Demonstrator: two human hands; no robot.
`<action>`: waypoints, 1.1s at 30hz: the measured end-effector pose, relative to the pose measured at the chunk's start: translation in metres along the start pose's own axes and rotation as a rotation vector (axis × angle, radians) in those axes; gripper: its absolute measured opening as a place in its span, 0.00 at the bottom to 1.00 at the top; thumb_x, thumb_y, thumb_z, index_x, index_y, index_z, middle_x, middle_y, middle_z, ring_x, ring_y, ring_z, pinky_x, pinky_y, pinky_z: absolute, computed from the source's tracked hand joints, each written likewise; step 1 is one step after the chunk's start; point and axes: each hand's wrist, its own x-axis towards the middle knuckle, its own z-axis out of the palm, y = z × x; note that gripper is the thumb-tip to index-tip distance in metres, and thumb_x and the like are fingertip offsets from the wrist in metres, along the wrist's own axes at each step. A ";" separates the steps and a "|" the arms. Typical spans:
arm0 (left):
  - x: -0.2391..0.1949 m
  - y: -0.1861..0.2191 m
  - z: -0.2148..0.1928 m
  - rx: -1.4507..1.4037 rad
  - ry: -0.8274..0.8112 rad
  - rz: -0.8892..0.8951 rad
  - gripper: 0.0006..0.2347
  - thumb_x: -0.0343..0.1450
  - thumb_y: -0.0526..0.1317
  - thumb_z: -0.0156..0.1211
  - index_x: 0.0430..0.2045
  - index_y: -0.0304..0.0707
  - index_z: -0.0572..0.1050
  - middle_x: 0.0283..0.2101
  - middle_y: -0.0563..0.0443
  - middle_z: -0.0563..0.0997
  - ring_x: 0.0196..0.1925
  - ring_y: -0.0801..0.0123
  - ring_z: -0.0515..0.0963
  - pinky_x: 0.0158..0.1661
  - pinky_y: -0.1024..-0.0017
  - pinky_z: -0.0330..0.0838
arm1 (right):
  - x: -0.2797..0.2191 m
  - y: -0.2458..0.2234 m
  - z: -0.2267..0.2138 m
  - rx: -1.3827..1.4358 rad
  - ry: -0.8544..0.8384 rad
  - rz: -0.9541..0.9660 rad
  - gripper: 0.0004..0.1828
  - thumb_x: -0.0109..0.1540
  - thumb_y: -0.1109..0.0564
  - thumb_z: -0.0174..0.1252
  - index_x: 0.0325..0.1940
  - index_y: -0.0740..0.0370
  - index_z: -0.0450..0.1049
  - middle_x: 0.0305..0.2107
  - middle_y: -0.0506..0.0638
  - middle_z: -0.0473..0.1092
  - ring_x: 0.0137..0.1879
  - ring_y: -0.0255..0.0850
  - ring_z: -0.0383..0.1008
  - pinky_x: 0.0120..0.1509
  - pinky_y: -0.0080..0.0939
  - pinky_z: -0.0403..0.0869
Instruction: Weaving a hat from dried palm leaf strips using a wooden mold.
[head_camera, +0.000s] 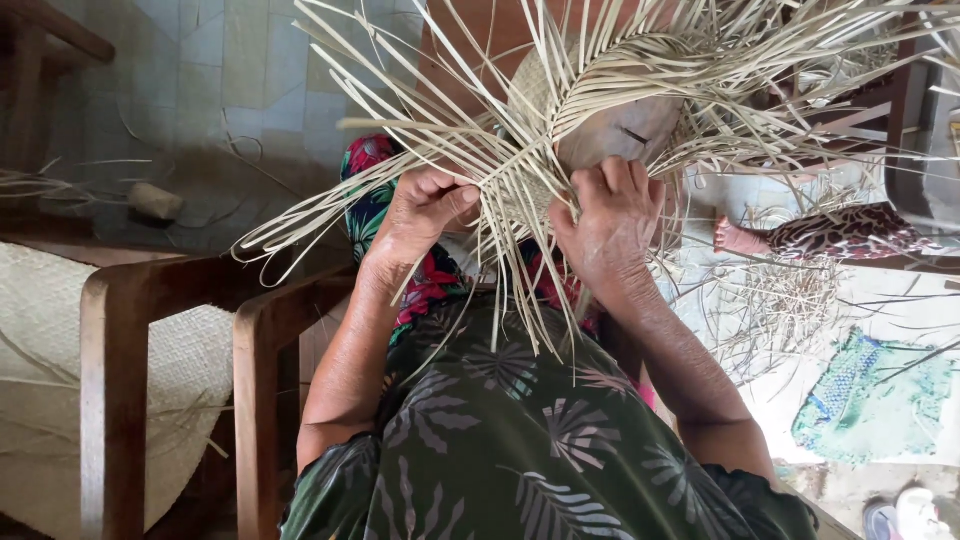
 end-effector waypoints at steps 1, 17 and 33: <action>0.000 0.001 0.001 -0.009 0.004 0.015 0.03 0.72 0.24 0.64 0.29 0.26 0.78 0.24 0.49 0.77 0.30 0.78 0.76 0.33 0.77 0.78 | 0.000 0.003 0.005 -0.009 -0.005 0.000 0.12 0.52 0.51 0.69 0.32 0.52 0.71 0.32 0.43 0.58 0.40 0.42 0.65 0.43 0.47 0.66; -0.005 0.002 0.001 -0.050 0.057 -0.018 0.03 0.73 0.27 0.64 0.29 0.25 0.78 0.22 0.51 0.75 0.26 0.79 0.74 0.31 0.78 0.77 | 0.070 -0.001 -0.053 0.365 -0.089 -0.154 0.31 0.53 0.62 0.79 0.58 0.63 0.73 0.48 0.56 0.63 0.55 0.56 0.69 0.55 0.55 0.77; -0.008 -0.006 0.000 0.085 0.025 0.180 0.03 0.71 0.24 0.65 0.28 0.27 0.79 0.22 0.50 0.75 0.28 0.79 0.68 0.31 0.78 0.70 | 0.094 -0.035 -0.014 0.784 -0.499 -0.186 0.18 0.72 0.61 0.61 0.27 0.66 0.73 0.18 0.55 0.68 0.24 0.45 0.66 0.36 0.40 0.70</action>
